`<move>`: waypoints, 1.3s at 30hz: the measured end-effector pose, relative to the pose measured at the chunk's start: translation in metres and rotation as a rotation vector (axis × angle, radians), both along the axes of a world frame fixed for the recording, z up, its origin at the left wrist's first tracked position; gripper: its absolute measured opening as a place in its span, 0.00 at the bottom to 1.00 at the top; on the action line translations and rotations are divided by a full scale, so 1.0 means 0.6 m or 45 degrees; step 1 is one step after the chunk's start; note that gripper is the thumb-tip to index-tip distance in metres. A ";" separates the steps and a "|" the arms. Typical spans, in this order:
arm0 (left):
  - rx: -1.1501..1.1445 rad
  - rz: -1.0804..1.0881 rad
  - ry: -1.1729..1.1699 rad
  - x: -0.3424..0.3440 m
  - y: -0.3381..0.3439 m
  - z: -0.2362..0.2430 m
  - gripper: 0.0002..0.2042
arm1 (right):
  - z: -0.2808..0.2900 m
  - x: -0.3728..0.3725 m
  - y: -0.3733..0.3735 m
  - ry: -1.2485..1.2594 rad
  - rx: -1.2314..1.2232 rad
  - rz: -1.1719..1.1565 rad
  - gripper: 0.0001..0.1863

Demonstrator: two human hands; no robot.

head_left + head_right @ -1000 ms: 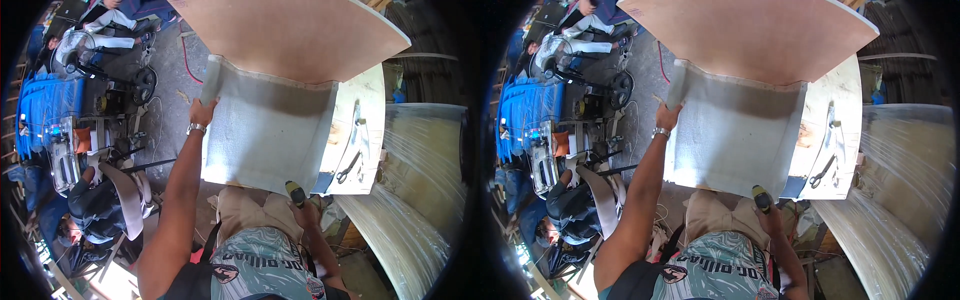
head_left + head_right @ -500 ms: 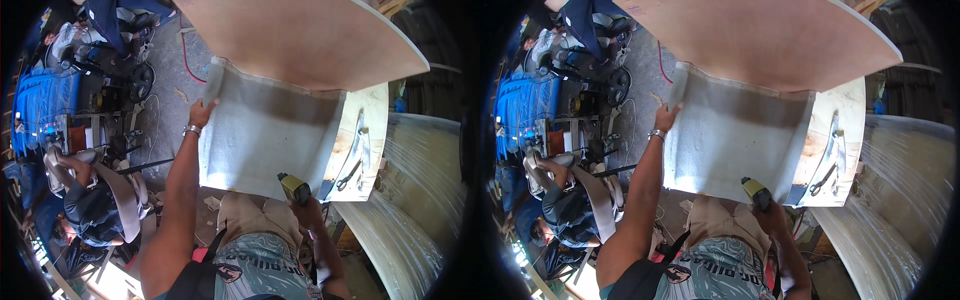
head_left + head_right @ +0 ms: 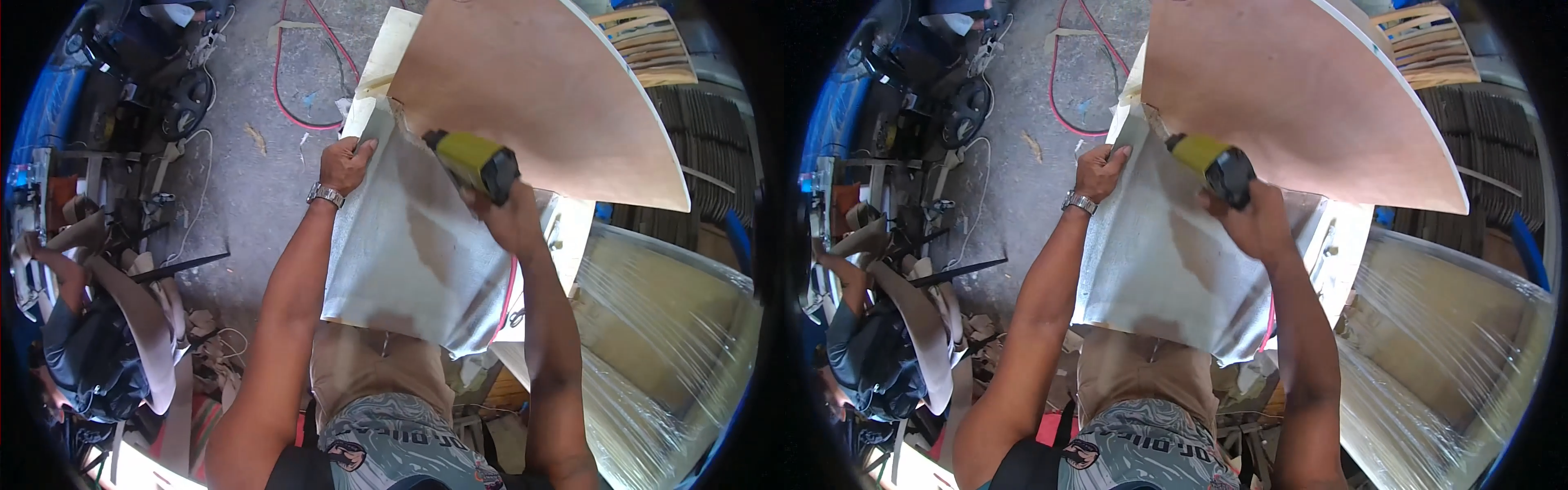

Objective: Attaching and trimming fabric on a wooden furniture frame using a staple gun and scissors.

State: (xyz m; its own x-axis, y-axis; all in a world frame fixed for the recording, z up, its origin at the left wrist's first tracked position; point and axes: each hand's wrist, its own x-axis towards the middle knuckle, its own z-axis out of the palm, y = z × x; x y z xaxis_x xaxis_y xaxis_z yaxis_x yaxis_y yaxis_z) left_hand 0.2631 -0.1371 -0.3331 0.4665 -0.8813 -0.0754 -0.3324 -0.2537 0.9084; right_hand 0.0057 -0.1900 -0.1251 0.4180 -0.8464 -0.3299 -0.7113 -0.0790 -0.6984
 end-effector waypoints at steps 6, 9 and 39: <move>0.036 -0.043 0.227 0.002 0.004 0.011 0.19 | -0.071 0.070 -0.090 0.053 0.020 0.095 0.24; 0.062 0.009 0.300 0.006 0.006 0.010 0.21 | -0.088 0.088 -0.104 0.052 0.121 0.105 0.25; 0.174 -0.054 -0.014 -0.013 0.068 0.022 0.22 | -0.127 0.108 -0.044 0.177 -0.069 0.245 0.21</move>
State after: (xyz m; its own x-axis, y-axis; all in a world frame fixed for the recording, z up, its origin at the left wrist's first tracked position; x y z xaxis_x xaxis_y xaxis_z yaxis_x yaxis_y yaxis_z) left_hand 0.2554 -0.0961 -0.3197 0.4302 -0.8823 -0.1911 -0.3550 -0.3600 0.8628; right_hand 0.0704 -0.2163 -0.2010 0.5270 -0.7738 -0.3515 -0.7684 -0.2572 -0.5860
